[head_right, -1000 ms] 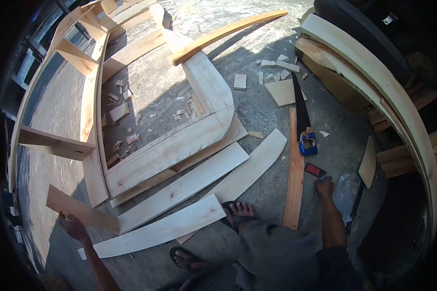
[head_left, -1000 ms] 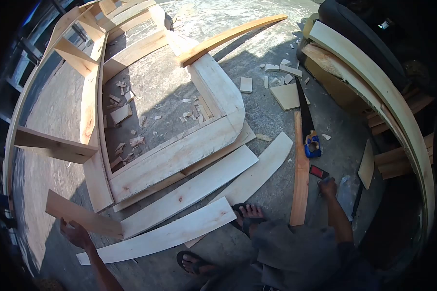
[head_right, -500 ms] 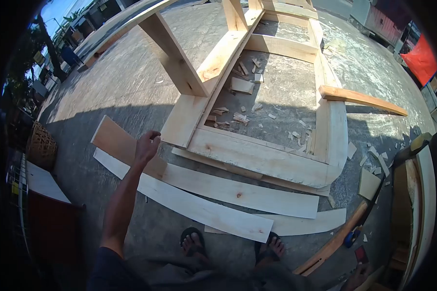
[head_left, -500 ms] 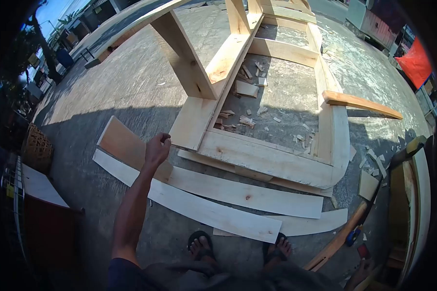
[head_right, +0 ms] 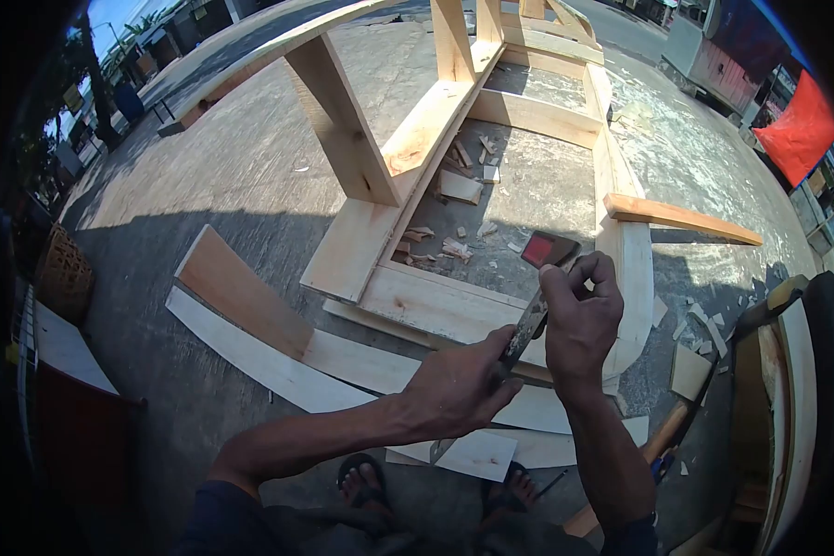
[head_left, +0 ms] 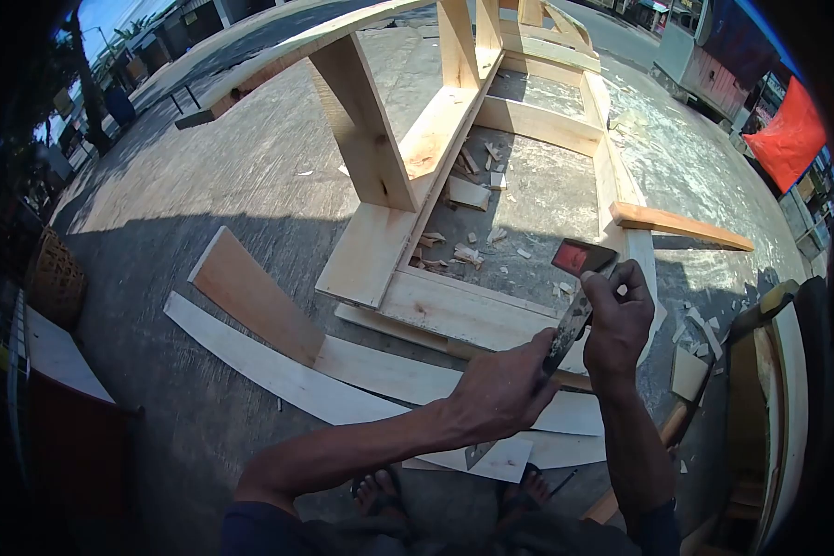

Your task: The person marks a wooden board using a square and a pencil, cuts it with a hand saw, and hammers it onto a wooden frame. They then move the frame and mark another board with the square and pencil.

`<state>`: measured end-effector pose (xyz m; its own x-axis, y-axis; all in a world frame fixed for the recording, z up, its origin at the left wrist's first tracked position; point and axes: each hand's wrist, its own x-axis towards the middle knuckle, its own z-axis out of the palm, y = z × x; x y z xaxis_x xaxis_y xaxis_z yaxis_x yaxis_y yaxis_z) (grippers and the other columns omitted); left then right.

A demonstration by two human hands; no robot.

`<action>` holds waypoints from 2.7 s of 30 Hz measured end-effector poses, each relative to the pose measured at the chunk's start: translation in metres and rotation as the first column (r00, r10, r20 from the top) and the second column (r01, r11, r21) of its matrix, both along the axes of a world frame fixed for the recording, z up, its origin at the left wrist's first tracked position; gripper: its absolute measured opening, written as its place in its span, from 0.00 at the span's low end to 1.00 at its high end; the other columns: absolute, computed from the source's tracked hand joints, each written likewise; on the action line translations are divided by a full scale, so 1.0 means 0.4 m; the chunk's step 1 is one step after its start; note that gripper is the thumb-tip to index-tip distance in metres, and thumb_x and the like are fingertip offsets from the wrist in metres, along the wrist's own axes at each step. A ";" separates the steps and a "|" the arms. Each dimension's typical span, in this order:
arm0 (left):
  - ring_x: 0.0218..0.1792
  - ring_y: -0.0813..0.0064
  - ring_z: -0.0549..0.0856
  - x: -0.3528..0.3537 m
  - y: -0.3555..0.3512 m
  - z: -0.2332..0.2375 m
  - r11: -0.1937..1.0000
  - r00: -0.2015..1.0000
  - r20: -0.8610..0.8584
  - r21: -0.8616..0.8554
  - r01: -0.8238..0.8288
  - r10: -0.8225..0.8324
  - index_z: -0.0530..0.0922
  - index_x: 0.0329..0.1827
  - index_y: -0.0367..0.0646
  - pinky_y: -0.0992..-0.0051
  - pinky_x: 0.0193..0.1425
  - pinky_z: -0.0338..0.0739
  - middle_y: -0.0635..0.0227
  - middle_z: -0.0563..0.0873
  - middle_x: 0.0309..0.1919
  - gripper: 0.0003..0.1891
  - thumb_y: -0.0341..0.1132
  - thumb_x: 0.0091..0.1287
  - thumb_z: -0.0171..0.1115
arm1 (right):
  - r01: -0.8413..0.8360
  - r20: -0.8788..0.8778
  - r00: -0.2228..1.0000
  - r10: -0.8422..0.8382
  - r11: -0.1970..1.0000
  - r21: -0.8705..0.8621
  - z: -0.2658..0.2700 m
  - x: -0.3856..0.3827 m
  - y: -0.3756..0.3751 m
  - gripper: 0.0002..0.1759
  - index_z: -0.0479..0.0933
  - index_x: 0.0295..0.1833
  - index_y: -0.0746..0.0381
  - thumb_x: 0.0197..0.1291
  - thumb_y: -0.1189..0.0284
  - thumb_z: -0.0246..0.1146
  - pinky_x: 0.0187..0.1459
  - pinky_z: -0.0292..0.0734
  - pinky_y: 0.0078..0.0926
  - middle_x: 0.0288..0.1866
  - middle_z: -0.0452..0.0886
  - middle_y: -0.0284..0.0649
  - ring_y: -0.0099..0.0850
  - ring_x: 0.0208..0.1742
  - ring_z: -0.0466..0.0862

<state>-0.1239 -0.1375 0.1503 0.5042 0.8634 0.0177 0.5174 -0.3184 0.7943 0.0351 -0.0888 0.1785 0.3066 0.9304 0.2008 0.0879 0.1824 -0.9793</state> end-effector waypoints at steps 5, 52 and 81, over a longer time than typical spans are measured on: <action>0.38 0.77 0.87 -0.261 0.170 0.062 0.972 0.996 -0.050 -0.230 0.054 -0.067 0.83 0.61 0.41 0.69 0.47 0.80 0.63 0.92 0.37 0.19 0.44 0.75 0.63 | -0.087 0.161 0.985 0.057 0.979 0.185 -0.109 -0.029 0.097 0.20 0.72 0.53 0.63 0.67 0.62 0.70 0.36 0.77 0.23 0.42 0.77 0.36 0.22 0.36 0.77; 0.55 0.30 0.83 -0.466 0.254 -0.360 0.932 0.669 -0.650 0.234 -0.276 0.361 0.61 0.79 0.37 0.53 0.44 0.87 0.24 0.58 0.74 0.55 0.55 0.51 0.77 | -0.613 -0.296 0.776 0.557 0.554 -0.564 -0.514 -0.473 0.224 0.21 0.66 0.52 0.68 0.72 0.59 0.60 0.43 0.80 0.53 0.39 0.84 0.62 0.61 0.42 0.87; 0.69 0.34 0.73 -0.446 0.254 -0.350 0.913 0.715 -0.570 0.207 -0.352 0.405 0.64 0.78 0.36 0.54 0.58 0.82 0.27 0.59 0.75 0.49 0.44 0.53 0.76 | -0.665 -0.325 0.734 0.597 0.531 -0.525 -0.518 -0.464 0.237 0.20 0.63 0.53 0.68 0.74 0.62 0.59 0.39 0.79 0.55 0.36 0.84 0.64 0.63 0.39 0.87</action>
<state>-0.3024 -0.0359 0.0104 0.0677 0.9932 -0.0948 0.9617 -0.0397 0.2711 -0.1507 0.0059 -0.0287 -0.4220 0.7979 -0.4304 0.0814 -0.4395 -0.8945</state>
